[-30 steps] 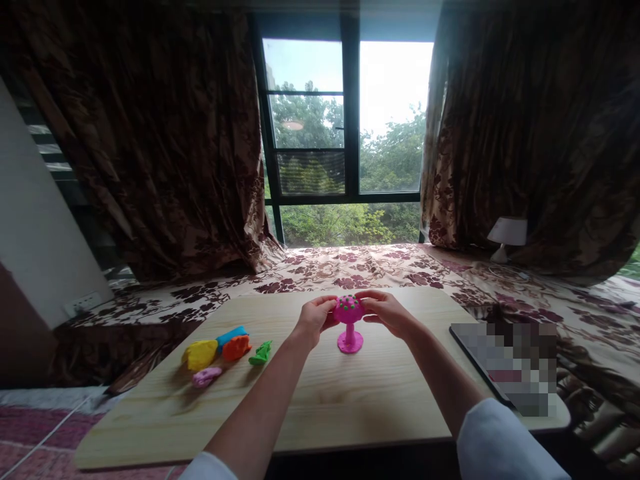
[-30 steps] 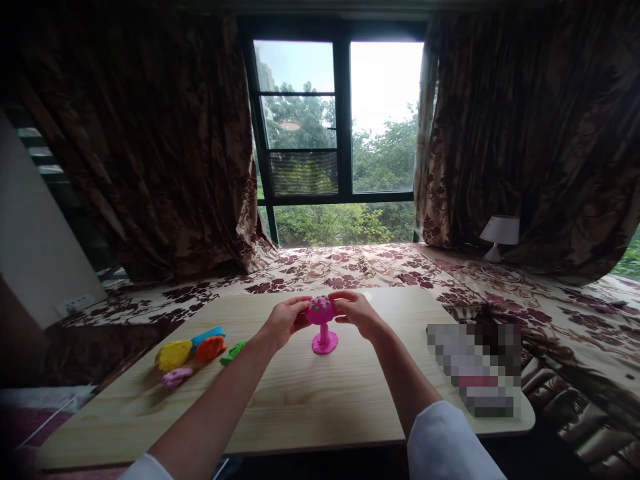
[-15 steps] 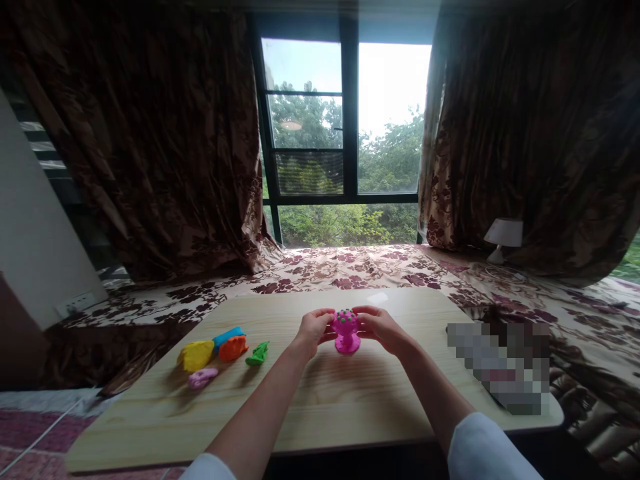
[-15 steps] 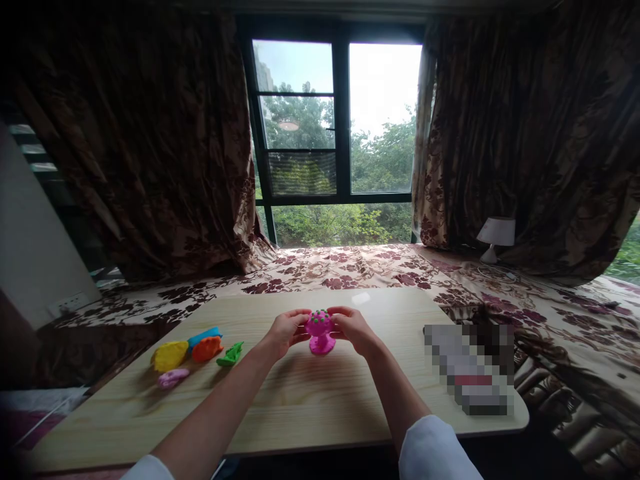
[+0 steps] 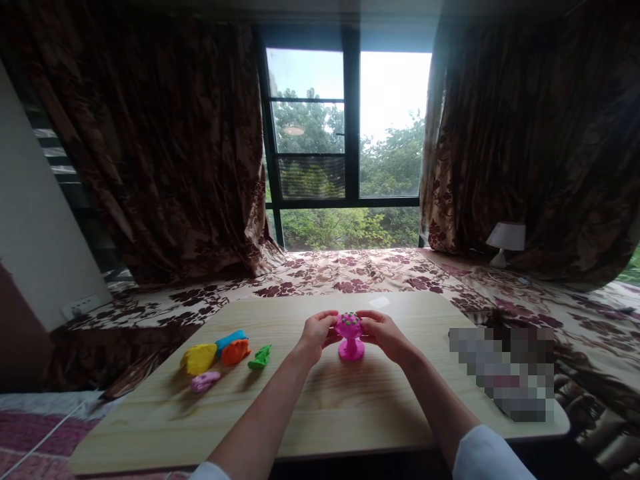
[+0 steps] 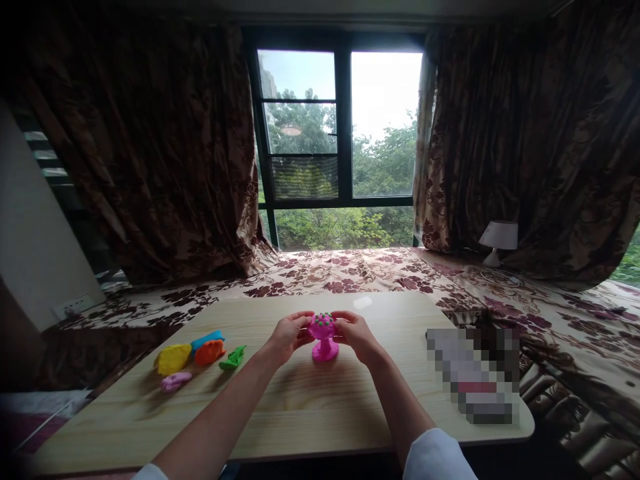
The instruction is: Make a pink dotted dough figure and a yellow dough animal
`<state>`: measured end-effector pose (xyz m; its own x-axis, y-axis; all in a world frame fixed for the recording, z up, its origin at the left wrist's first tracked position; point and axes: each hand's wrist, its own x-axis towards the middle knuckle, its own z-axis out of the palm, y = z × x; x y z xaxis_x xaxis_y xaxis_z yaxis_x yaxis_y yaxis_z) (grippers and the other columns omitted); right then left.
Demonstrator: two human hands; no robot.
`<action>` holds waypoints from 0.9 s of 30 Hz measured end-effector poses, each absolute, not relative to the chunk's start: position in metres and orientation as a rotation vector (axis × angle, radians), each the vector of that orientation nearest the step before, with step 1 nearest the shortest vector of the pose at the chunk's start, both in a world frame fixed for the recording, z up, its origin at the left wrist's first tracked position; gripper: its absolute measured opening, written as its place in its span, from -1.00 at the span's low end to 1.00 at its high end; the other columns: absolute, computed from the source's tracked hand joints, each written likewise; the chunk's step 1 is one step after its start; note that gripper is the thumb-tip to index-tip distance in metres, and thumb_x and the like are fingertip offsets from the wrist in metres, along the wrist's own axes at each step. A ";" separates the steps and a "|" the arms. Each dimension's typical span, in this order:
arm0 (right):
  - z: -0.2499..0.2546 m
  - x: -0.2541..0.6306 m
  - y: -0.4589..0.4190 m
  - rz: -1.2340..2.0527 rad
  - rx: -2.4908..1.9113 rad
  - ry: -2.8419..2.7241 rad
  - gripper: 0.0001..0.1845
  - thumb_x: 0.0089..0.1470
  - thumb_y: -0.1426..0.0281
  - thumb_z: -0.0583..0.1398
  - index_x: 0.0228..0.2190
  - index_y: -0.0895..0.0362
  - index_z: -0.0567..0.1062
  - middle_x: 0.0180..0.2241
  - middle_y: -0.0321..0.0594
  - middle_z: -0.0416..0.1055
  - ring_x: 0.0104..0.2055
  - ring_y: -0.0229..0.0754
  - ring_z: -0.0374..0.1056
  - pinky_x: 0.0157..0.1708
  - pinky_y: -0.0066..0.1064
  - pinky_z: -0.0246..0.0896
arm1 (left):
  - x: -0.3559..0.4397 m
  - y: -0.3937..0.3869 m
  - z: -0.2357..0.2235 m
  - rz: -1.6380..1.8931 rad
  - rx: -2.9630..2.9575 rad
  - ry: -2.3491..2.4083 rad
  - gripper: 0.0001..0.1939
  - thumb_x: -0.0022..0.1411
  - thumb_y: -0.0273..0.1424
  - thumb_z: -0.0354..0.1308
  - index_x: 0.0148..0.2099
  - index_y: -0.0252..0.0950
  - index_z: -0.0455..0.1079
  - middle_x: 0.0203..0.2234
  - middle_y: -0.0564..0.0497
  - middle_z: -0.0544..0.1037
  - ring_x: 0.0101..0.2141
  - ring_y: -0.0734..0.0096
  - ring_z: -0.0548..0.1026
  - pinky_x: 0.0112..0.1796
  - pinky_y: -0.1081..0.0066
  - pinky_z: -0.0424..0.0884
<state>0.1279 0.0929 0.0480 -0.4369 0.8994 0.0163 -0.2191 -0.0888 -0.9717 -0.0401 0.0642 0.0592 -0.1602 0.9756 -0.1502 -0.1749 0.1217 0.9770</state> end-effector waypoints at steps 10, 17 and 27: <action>0.037 0.132 0.102 1.774 -0.672 -1.087 -0.63 -0.11 0.48 0.29 -0.18 0.18 0.43 -0.37 -0.16 0.52 -0.41 -0.27 0.43 -0.34 -0.42 0.31 | -0.037 0.048 0.039 1.433 1.058 1.235 -0.61 0.21 -0.31 0.07 0.07 -0.29 0.22 -0.09 -0.09 0.42 -0.20 0.31 0.45 -0.21 0.18 0.42; 0.043 0.138 0.103 1.823 -0.593 -1.014 -0.62 -0.12 0.50 0.29 -0.18 0.15 0.43 -0.27 -0.15 0.52 -0.35 -0.25 0.45 -0.28 -0.41 0.33 | -0.015 0.045 0.015 1.401 1.293 1.252 -0.35 0.10 -0.24 0.19 0.18 -0.27 0.06 -0.13 -0.15 0.47 -0.24 0.30 0.49 -0.24 0.27 0.42; 0.037 0.138 0.092 1.849 -0.628 -1.071 -0.65 -0.13 0.48 0.29 -0.20 0.16 0.47 -0.31 -0.15 0.52 -0.37 -0.25 0.44 -0.30 -0.42 0.32 | -0.014 0.038 0.016 1.279 1.499 1.346 -0.71 0.22 -0.29 0.05 -0.03 -0.29 0.32 -0.09 -0.06 0.42 -0.17 0.29 0.43 -0.18 0.18 0.40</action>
